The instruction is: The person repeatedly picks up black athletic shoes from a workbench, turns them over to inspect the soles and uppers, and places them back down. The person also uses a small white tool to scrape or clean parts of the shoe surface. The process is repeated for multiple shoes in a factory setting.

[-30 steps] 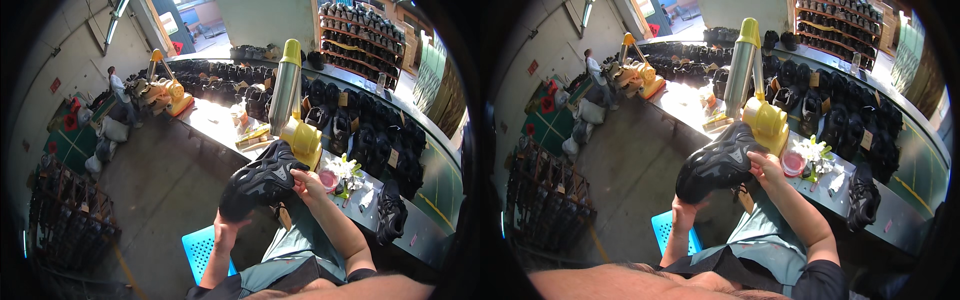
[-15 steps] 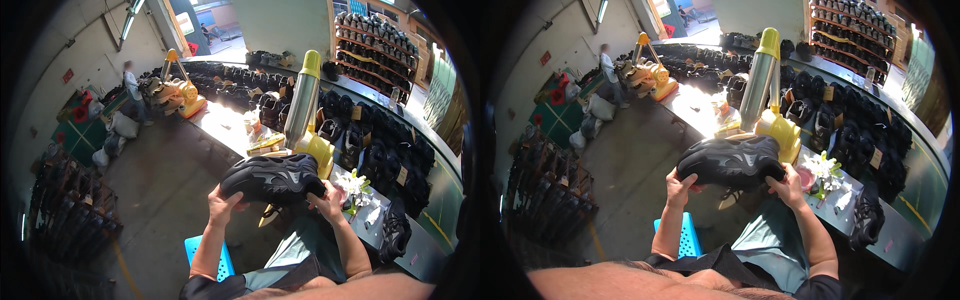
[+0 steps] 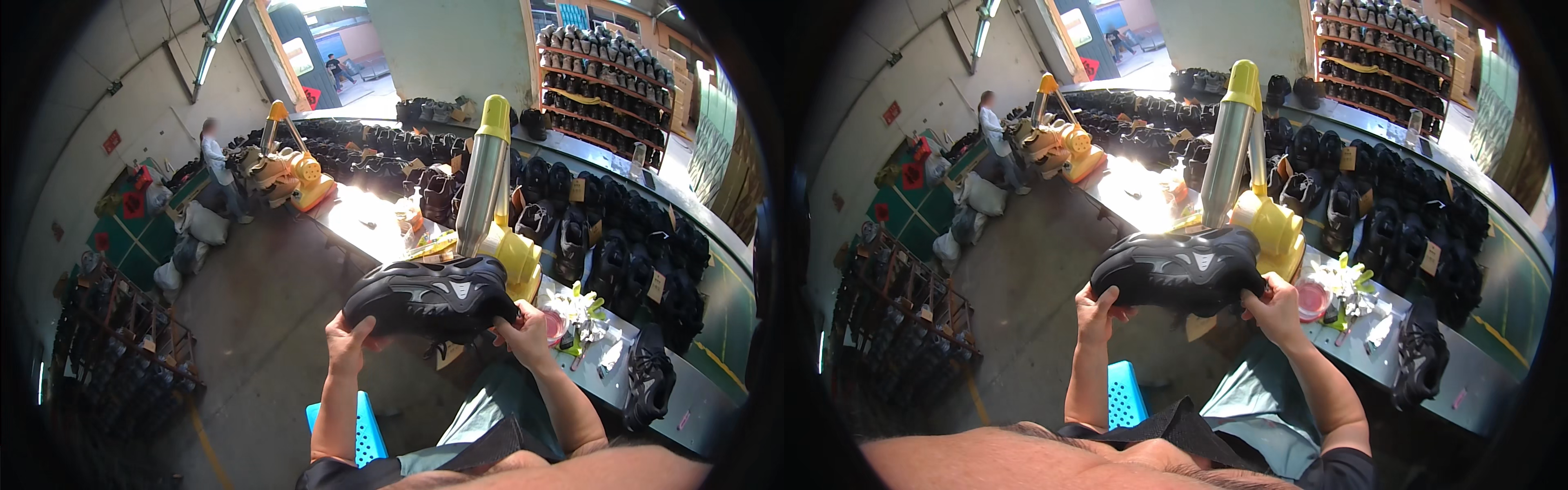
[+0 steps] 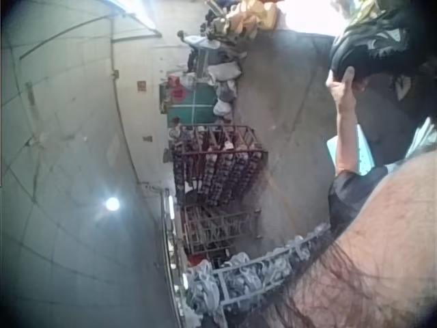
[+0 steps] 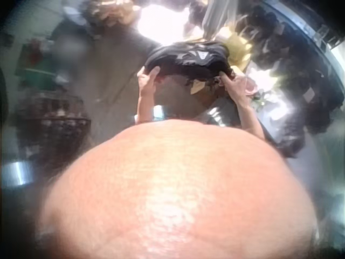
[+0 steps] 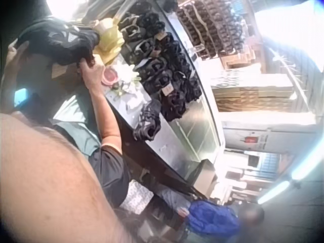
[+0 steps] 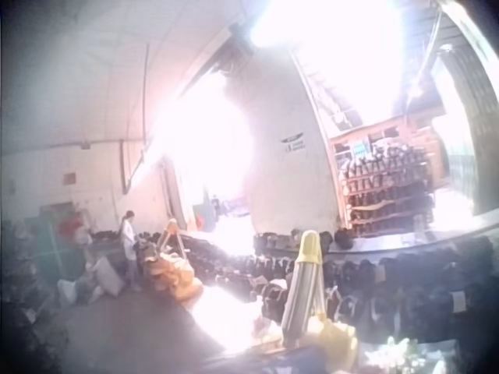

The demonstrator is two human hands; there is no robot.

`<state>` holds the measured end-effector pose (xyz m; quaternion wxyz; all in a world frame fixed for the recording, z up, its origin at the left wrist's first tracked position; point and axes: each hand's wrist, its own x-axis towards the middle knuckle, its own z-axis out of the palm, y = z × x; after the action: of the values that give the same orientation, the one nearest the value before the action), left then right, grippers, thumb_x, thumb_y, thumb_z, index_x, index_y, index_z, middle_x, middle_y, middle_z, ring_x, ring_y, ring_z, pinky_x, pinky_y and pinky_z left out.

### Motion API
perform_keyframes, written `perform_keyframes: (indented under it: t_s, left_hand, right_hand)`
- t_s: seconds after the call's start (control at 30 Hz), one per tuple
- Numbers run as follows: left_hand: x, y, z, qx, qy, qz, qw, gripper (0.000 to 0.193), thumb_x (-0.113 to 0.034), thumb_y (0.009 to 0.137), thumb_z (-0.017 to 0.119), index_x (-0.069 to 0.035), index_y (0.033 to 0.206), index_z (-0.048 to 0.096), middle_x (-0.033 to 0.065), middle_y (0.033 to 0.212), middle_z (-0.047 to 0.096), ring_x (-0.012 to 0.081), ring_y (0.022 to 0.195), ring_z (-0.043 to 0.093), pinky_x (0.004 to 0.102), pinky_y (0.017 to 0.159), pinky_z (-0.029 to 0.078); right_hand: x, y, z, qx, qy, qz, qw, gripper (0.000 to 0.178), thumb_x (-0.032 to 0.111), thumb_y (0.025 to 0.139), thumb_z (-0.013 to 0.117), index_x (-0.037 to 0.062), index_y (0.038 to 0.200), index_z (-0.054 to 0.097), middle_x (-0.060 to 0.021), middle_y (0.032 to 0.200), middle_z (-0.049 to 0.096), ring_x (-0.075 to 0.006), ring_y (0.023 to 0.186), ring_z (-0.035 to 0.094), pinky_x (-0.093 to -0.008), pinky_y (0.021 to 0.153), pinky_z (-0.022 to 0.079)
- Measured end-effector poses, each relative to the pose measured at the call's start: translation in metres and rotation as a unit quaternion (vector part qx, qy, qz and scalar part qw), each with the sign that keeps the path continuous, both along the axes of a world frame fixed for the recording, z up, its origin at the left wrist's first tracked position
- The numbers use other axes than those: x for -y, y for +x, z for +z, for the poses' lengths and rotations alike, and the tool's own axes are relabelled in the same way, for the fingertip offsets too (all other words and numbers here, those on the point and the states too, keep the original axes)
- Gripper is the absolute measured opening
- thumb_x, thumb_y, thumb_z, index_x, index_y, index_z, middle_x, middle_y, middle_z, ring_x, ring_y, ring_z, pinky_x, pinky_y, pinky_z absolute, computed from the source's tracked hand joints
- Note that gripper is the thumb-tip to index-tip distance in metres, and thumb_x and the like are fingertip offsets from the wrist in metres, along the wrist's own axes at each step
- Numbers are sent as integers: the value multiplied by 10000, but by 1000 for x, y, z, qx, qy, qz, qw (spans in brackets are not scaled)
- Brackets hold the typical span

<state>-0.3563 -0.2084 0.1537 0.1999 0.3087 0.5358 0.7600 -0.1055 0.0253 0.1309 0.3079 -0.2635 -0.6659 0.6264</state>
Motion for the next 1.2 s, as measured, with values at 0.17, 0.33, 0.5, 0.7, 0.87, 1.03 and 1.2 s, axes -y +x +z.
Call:
perform_keyframes:
  t_s: [0.17,0.33,0.5,0.7,0.87,1.03,1.2]
  left_hand:
    - [26,3,-6,13,6,33,999,410,-249,954,795,81,1162,669,168,906,779,226,598,758,245,440,569]
    - [52,11,-9,41,22,62,997,417,-232,942,801,84,1168,651,168,903,772,220,595,751,247,440,564]
    - [61,18,-5,30,32,76,996,421,-231,941,810,81,1173,650,167,903,772,216,585,747,244,435,559]
    - [44,21,-3,28,18,60,998,393,-206,932,826,74,1153,661,158,904,772,206,574,741,239,431,549]
    - [24,24,-3,22,7,42,999,393,-205,924,832,78,1139,665,157,900,770,212,553,730,242,426,545]
    - [16,33,-13,-2,9,25,1000,416,-225,935,816,91,1150,652,175,903,768,236,553,735,250,416,547]
    - [24,39,-30,30,18,0,999,419,-180,924,813,86,1197,639,180,948,775,248,645,766,261,480,577]
  right_hand:
    - [14,-14,19,-5,-4,28,1000,191,90,938,763,-34,1043,663,-53,797,723,-96,642,696,-244,550,549]
    - [19,-30,9,-28,9,68,997,214,108,971,743,-14,1119,649,-52,846,722,-106,666,695,-242,562,549]
    - [18,-34,-3,-41,55,83,994,209,106,979,734,-8,1136,656,-51,852,728,-106,664,698,-235,555,539]
    - [17,-17,24,-16,-4,41,999,164,63,958,741,-52,1051,672,-74,828,740,-113,661,702,-261,583,563]
    - [3,2,16,-4,2,29,1000,162,84,969,742,-42,1050,681,-71,836,747,-113,675,714,-254,590,559]
    - [4,20,9,-10,9,5,1000,151,90,975,737,-32,1047,684,-70,838,751,-114,684,724,-247,594,552]
    - [10,23,10,-28,-1,-3,1000,145,78,976,726,-36,1056,685,-73,842,755,-130,720,749,-248,603,557]
